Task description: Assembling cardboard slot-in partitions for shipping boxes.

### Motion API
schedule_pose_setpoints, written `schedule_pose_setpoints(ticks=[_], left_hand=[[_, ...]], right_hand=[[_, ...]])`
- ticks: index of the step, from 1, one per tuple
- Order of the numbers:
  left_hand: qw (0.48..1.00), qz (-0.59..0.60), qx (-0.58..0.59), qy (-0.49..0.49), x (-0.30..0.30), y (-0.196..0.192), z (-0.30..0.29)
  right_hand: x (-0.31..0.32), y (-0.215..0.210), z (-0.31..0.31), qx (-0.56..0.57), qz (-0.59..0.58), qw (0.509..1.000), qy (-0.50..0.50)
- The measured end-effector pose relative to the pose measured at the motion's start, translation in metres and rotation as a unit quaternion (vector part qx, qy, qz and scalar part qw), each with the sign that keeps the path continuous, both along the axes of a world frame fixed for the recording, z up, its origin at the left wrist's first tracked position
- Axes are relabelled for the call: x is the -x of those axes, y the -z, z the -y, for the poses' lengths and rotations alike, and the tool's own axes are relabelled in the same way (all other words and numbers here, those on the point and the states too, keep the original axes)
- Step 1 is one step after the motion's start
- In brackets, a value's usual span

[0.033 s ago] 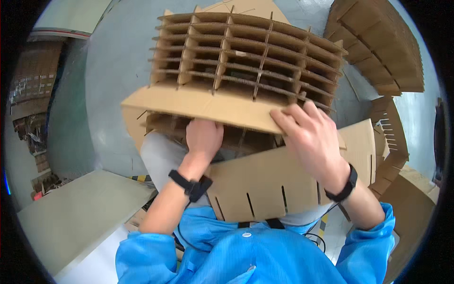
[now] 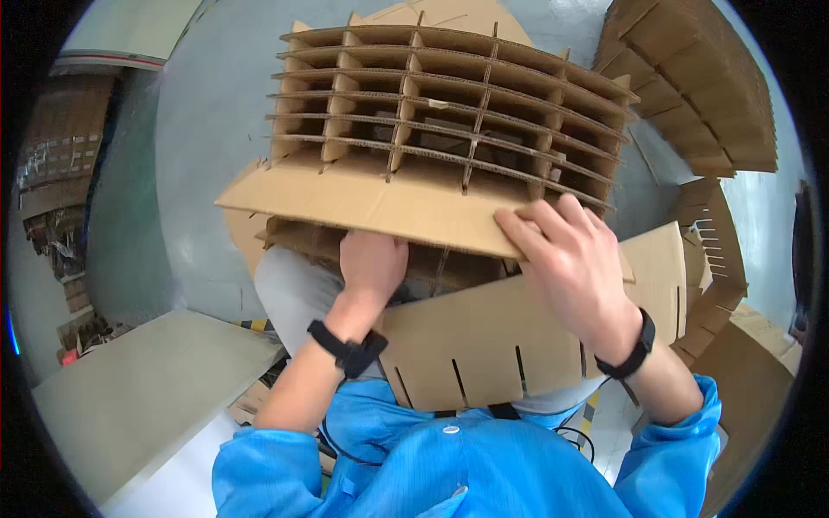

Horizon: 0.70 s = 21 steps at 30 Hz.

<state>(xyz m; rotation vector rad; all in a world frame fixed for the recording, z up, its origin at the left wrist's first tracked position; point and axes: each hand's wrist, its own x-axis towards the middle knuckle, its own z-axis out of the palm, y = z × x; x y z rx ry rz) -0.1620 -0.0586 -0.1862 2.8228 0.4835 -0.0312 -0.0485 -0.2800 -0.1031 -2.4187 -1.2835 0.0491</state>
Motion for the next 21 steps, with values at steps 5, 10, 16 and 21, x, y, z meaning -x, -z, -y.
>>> schedule_pose_setpoints(ticks=[5,10,16,21], left_hand=[[0.997,-0.077,0.018,-0.003,0.001,-0.005,-0.005],[0.993,-0.087,0.034,-0.074,-0.011,-0.005,-0.001],[0.994,0.001,0.054,-0.095,-0.01,-0.013,-0.003],[0.99,-0.008,0.079,-0.116,-0.008,-0.014,-0.002]], right_hand=[[-0.006,-0.006,-0.008,0.016,-0.066,0.998,0.004],[-0.016,-0.009,-0.02,0.043,-0.067,0.997,-0.001],[-0.025,-0.013,-0.028,0.042,-0.116,0.992,0.007],[-0.041,-0.021,-0.033,0.119,-0.165,0.979,0.001]])
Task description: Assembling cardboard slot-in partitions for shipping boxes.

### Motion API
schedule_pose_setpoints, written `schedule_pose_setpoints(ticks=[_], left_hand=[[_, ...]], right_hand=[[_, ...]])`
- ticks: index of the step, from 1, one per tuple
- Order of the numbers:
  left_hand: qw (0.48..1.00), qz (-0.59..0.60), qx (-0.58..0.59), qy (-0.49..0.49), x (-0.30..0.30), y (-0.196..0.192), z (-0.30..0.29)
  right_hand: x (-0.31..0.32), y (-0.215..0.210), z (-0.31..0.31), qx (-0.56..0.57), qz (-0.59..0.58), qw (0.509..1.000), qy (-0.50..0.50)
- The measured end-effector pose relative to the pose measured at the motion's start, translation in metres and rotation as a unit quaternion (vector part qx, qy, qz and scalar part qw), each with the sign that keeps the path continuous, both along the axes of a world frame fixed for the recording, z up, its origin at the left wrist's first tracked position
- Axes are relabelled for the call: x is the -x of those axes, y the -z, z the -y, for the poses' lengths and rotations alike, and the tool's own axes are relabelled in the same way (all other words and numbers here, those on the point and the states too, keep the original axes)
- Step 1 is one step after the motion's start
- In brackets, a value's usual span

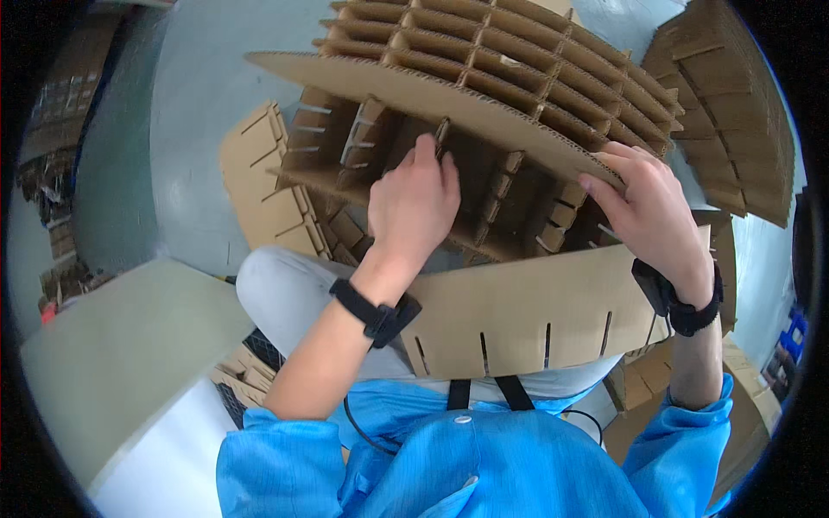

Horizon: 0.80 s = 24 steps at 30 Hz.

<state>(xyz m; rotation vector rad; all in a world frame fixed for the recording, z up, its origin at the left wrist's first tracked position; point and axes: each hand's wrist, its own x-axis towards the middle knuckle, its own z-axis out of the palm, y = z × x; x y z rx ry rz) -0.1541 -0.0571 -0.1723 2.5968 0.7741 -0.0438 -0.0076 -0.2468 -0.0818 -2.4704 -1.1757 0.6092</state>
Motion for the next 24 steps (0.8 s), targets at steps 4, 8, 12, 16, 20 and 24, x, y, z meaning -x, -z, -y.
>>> schedule_pose_setpoints(ticks=[4,8,12,16,20,24], left_hand=[[0.999,-0.029,0.002,-0.026,-0.003,-0.005,-0.002],[0.999,-0.014,0.021,-0.02,-0.001,-0.002,-0.007],[0.983,0.183,0.004,0.025,0.0,-0.015,-0.026],[0.958,0.278,-0.054,-0.052,0.011,-0.017,-0.077],[0.983,0.179,-0.029,0.002,-0.005,0.007,-0.095],[0.986,0.157,-0.05,-0.022,-0.005,0.006,-0.078]], right_hand=[[0.015,-0.011,-0.016,-0.007,0.082,0.996,-0.042],[0.022,-0.001,-0.085,-0.085,0.146,0.983,-0.075],[0.014,0.017,-0.147,-0.042,0.161,0.984,-0.065],[0.022,0.026,-0.162,-0.062,0.171,0.982,-0.047],[0.025,0.023,-0.16,-0.058,0.18,0.982,-0.008],[0.018,0.013,-0.157,-0.038,0.178,0.983,0.034]])
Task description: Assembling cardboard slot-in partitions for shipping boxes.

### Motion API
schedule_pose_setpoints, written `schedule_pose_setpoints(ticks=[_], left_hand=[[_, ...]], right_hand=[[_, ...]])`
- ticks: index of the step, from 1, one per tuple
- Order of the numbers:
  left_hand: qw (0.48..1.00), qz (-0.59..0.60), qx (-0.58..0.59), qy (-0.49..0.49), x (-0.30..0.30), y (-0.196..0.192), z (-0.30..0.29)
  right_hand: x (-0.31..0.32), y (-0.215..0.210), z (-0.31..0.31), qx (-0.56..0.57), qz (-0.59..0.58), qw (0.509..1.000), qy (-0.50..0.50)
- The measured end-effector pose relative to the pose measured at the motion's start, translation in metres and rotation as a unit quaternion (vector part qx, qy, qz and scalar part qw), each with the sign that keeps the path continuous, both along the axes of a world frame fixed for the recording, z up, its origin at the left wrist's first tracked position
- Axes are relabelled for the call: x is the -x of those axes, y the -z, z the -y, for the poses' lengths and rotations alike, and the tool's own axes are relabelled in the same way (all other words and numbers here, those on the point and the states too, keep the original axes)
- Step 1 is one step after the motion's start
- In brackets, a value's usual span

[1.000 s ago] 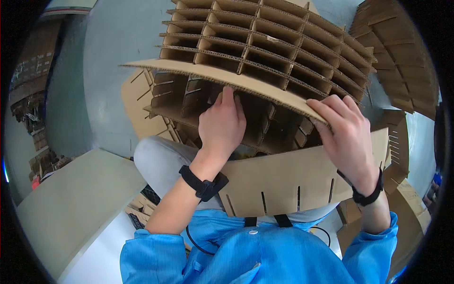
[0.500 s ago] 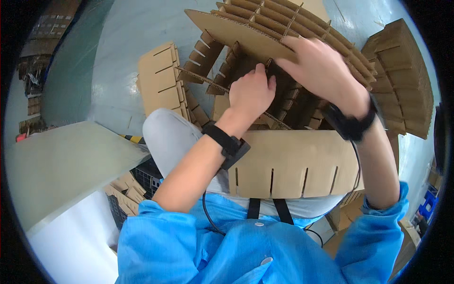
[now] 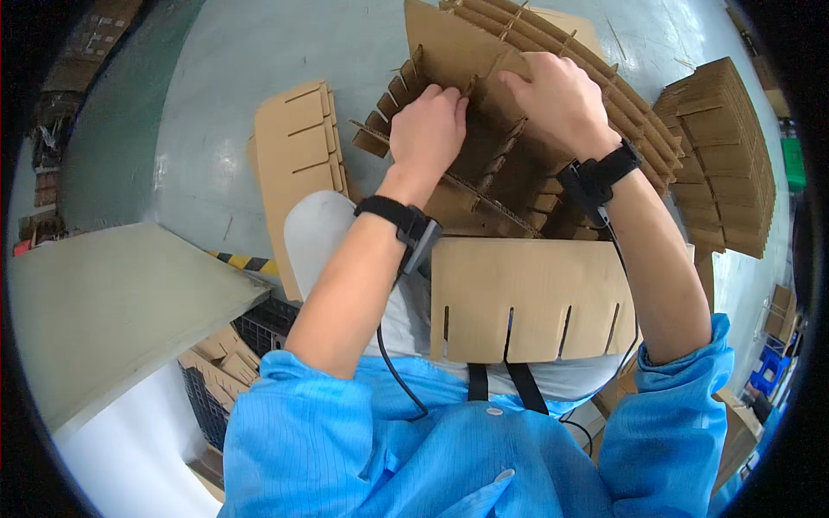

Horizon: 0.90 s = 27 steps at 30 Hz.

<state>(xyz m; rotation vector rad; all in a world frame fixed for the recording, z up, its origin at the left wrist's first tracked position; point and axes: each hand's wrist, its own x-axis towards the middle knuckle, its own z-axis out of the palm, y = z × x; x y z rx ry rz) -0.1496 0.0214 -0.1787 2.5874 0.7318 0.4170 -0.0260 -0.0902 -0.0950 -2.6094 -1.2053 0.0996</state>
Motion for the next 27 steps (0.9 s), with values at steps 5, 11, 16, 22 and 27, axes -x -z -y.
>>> schedule_pose_setpoints(ticks=[5,11,16,22,27], left_hand=[[1.0,0.004,0.027,-0.006,0.007,-0.003,-0.009],[0.968,0.208,0.124,-0.071,0.011,-0.021,-0.056],[0.982,0.145,0.085,-0.084,-0.002,0.013,-0.088],[0.997,-0.017,0.023,-0.07,-0.007,0.016,-0.068],[0.992,-0.068,0.038,-0.1,-0.005,0.01,-0.074]], right_hand=[[-0.006,0.006,0.006,-0.005,0.051,0.993,-0.108],[-0.004,-0.001,0.009,0.019,-0.013,0.99,-0.139],[-0.004,0.005,0.003,0.005,-0.008,0.993,-0.117],[-0.011,0.009,0.008,-0.004,-0.009,0.994,-0.113],[-0.002,0.009,-0.004,-0.013,0.009,0.99,-0.139]])
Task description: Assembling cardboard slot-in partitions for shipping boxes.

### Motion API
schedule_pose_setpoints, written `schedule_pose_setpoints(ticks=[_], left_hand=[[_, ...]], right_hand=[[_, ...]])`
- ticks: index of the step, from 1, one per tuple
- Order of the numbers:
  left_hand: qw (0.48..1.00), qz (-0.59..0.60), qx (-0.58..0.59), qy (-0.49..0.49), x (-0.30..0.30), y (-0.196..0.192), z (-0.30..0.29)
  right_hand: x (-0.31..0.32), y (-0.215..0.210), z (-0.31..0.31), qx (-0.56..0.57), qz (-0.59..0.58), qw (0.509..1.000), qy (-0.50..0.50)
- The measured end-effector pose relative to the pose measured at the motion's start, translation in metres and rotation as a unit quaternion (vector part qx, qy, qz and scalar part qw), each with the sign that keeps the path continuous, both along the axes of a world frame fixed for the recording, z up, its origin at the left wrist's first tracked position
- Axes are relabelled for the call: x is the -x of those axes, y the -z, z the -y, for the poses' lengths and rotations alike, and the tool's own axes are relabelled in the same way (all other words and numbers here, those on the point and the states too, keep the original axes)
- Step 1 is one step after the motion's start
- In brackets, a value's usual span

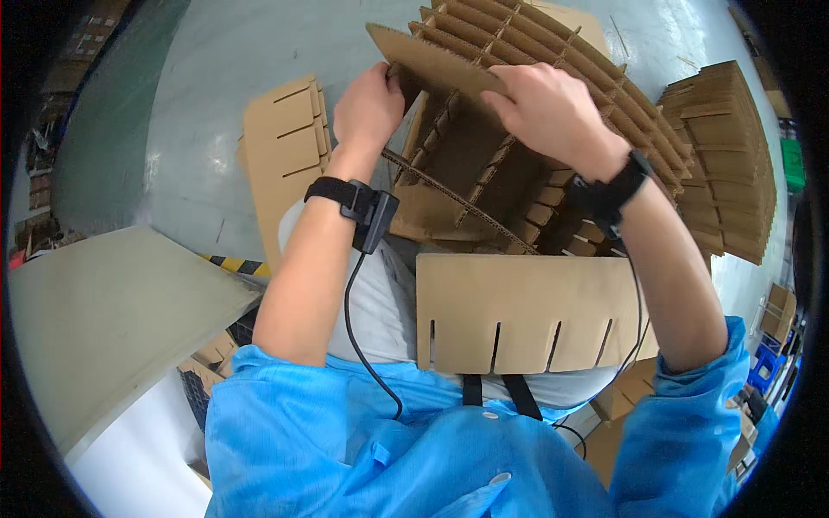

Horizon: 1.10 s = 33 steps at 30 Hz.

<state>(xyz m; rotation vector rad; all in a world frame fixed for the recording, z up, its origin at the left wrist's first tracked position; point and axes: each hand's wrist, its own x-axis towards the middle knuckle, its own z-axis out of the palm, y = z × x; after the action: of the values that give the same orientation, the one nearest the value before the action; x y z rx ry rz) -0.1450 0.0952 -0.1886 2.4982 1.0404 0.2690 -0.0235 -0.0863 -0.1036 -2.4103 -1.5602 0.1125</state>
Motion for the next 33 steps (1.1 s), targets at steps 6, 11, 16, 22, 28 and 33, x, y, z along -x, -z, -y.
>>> schedule_pose_setpoints(ticks=[6,11,16,22,28,33], left_hand=[[0.934,0.355,-0.001,-0.028,-0.015,-0.005,-0.022],[0.953,0.272,-0.054,0.122,-0.049,-0.088,0.005],[0.978,-0.127,-0.058,0.154,-0.088,-0.092,0.035],[0.957,-0.063,-0.213,0.185,-0.087,0.0,0.013],[0.953,0.074,-0.243,0.167,-0.085,0.002,0.013],[0.967,0.022,-0.204,0.15,-0.088,0.012,0.019]], right_hand=[[-0.007,0.01,0.001,0.046,-0.021,0.999,0.003],[-0.001,-0.014,0.06,0.022,-0.016,1.0,0.001],[-0.032,-0.007,0.142,0.018,0.112,0.993,-0.013],[-0.029,0.043,0.16,0.004,0.106,0.994,0.025],[-0.029,0.052,0.156,-0.016,0.121,0.992,0.033],[-0.026,0.057,0.162,-0.003,0.094,0.994,0.052]])
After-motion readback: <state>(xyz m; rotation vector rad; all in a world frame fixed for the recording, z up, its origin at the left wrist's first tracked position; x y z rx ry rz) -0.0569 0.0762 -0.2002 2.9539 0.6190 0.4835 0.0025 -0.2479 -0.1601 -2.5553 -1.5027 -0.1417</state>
